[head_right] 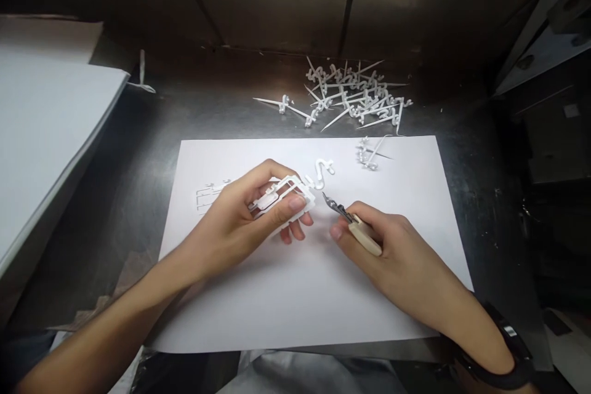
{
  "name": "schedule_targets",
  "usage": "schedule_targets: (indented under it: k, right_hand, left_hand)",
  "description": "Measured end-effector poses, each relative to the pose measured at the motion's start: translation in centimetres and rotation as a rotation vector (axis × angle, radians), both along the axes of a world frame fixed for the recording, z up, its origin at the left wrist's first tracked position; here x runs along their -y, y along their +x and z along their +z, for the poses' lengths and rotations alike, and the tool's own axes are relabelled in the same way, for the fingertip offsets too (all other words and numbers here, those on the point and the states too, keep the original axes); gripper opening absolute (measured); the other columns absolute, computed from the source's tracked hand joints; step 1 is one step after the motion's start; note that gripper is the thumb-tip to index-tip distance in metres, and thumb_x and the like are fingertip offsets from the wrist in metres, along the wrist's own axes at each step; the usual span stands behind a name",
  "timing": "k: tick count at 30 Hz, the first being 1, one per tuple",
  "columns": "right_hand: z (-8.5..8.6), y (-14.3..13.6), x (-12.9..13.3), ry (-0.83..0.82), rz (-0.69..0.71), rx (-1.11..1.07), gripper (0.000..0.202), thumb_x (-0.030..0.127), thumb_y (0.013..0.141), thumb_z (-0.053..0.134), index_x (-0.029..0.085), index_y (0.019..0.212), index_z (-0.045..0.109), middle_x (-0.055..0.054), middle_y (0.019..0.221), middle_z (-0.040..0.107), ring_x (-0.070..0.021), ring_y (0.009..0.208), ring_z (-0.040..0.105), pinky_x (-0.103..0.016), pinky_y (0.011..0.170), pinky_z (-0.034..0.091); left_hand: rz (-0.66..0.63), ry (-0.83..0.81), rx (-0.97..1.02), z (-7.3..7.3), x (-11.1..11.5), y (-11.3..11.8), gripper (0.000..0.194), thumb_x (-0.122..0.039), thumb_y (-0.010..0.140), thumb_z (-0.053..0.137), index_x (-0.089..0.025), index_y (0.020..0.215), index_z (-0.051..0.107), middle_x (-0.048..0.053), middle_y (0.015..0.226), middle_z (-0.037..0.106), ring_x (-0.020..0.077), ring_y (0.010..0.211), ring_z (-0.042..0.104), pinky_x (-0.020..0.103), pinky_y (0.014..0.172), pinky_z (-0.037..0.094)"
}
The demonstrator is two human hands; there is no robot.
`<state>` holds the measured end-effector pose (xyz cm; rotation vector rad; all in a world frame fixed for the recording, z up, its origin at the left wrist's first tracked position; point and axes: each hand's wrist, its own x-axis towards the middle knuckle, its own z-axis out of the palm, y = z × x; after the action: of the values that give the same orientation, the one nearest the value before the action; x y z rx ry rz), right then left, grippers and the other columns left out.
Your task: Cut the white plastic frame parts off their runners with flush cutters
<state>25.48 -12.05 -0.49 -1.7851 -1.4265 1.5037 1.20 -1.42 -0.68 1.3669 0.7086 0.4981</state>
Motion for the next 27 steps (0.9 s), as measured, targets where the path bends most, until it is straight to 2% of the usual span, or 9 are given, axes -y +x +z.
schedule_targets:
  k: [4, 10, 16, 20, 27]
  right_hand:
    - [-0.01, 0.22, 0.10, -0.002, 0.031, 0.014, 0.048, 0.066, 0.121, 0.058, 0.023, 0.098, 0.058, 0.003, 0.087, 0.049, -0.0214, 0.080, 0.045, -0.033, 0.070, 0.032]
    - [0.34, 0.03, -0.02, -0.005, 0.045, 0.072, 0.049, 0.058, 0.121, 0.060, 0.022, 0.089, 0.051, 0.004, 0.079, 0.040, -0.0194, 0.070, 0.036, -0.033, 0.062, 0.027]
    - [0.48, 0.00, -0.07, -0.026, 0.060, 0.049, 0.045, 0.061, 0.121, 0.059, 0.024, 0.098, 0.060, 0.002, 0.089, 0.053, -0.0227, 0.083, 0.048, -0.034, 0.073, 0.035]
    - [0.44, 0.01, -0.04, -0.037, 0.067, 0.043, 0.044, 0.063, 0.120, 0.061, 0.024, 0.100, 0.060, 0.001, 0.097, 0.061, -0.0249, 0.090, 0.053, -0.035, 0.078, 0.039]
    - [0.88, -0.12, -0.09, -0.059, 0.052, 0.054, 0.045, 0.066, 0.120, 0.059, 0.025, 0.102, 0.062, -0.002, 0.105, 0.066, -0.0294, 0.098, 0.060, -0.034, 0.065, 0.036]
  left_hand:
    - [-0.036, 0.019, -0.048, 0.18, 0.01, 0.14, 0.025, -0.043, 0.113, 0.058, -0.020, 0.106, 0.068, 0.003, 0.108, 0.078, 0.0126, 0.070, 0.070, 0.018, 0.050, 0.054]
    - [0.028, 0.009, -0.047, 0.32, 0.11, 0.25, 0.033, -0.044, 0.111, 0.060, -0.018, 0.096, 0.074, 0.004, 0.093, 0.076, 0.0114, 0.063, 0.065, 0.016, 0.048, 0.051]
    - [0.025, -0.025, -0.017, 0.17, 0.14, 0.43, 0.027, -0.037, 0.109, 0.066, -0.018, 0.091, 0.075, 0.003, 0.091, 0.076, 0.0091, 0.060, 0.063, 0.014, 0.048, 0.050]
    - [0.037, -0.041, 0.025, 0.25, 0.21, 0.59, 0.025, -0.033, 0.107, 0.068, -0.018, 0.091, 0.077, 0.003, 0.089, 0.076, 0.0100, 0.062, 0.064, 0.014, 0.049, 0.049]
    - [0.013, 0.002, 0.046, 0.38, 0.07, 0.43, 0.024, -0.026, 0.110, 0.062, -0.018, 0.094, 0.077, 0.002, 0.091, 0.076, 0.0105, 0.065, 0.066, 0.014, 0.050, 0.050]
